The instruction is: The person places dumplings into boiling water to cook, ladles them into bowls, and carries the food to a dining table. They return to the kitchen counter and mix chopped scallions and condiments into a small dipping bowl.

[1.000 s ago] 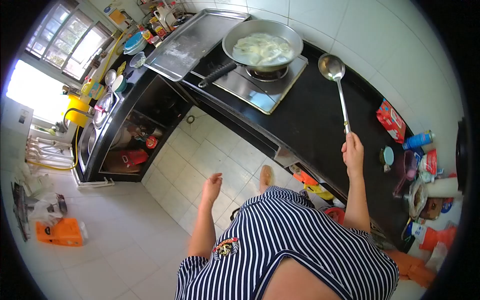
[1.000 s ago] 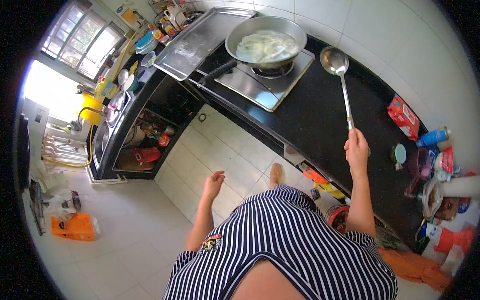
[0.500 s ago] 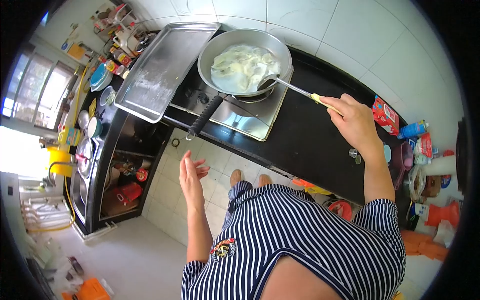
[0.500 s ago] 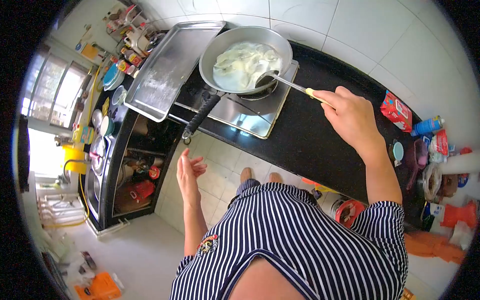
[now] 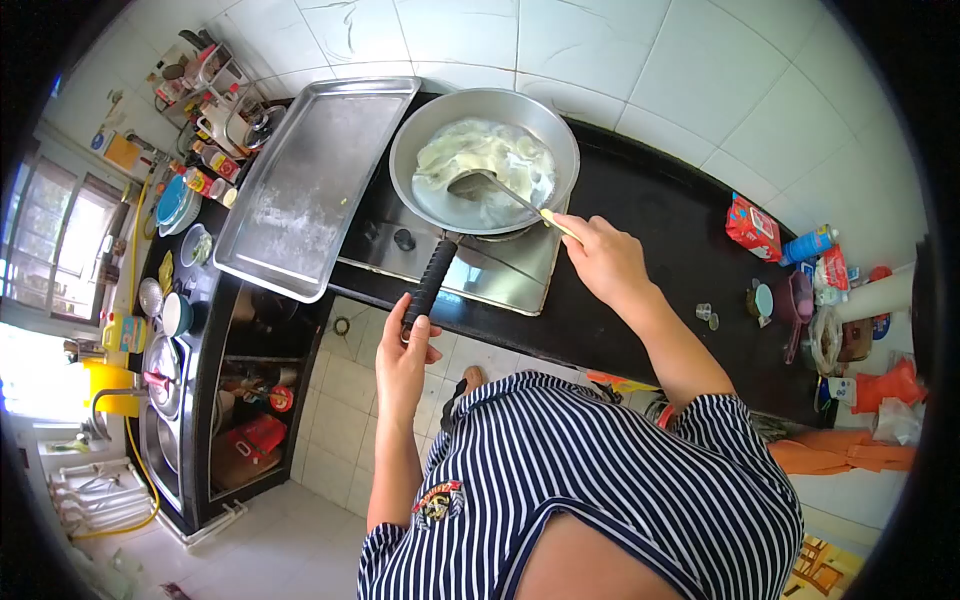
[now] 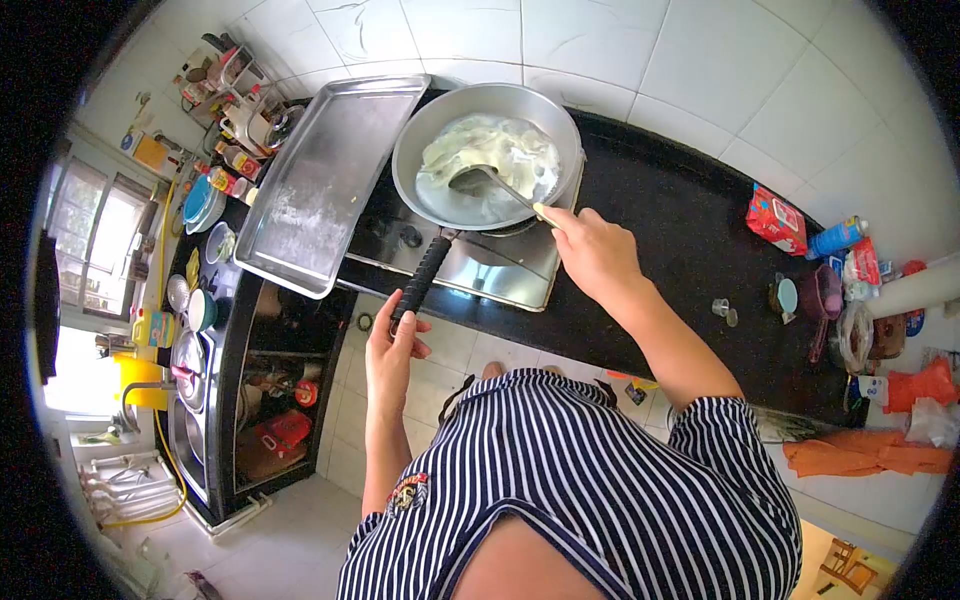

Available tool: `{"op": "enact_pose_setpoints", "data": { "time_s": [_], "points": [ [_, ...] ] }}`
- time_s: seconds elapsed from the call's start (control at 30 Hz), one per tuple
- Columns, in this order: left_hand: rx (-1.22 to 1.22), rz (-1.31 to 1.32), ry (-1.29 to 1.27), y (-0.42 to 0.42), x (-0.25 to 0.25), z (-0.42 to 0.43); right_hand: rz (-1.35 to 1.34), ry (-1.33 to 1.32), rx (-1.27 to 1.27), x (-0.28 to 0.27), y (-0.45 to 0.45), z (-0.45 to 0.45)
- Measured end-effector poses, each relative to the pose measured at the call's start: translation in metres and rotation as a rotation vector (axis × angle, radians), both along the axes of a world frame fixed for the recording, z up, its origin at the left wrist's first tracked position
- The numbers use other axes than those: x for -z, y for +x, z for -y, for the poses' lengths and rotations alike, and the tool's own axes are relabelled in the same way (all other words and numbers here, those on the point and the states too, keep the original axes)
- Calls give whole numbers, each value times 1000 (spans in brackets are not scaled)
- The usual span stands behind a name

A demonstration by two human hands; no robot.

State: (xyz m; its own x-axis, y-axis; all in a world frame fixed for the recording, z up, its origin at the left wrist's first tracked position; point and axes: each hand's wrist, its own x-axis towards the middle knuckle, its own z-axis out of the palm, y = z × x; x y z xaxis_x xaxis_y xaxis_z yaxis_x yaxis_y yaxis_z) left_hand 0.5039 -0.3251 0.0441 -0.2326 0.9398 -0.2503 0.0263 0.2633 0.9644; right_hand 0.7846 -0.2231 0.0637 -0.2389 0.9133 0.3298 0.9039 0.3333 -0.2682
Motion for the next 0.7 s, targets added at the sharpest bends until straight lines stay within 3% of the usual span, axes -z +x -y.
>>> {"op": "enact_pose_setpoints", "data": {
  "time_s": [0.43, 0.63, 0.7],
  "points": [
    [71, -5, -5, -14, 2, -3, -123, 147, 70, 42, -26, -93],
    [73, 2, 1, -13, 3, -5, -101, 54, 270, 20, -2, -108],
    [81, -8, -4, -14, 4, -5, -213, -95, 309, 17, 7, -113]
  ]
}}
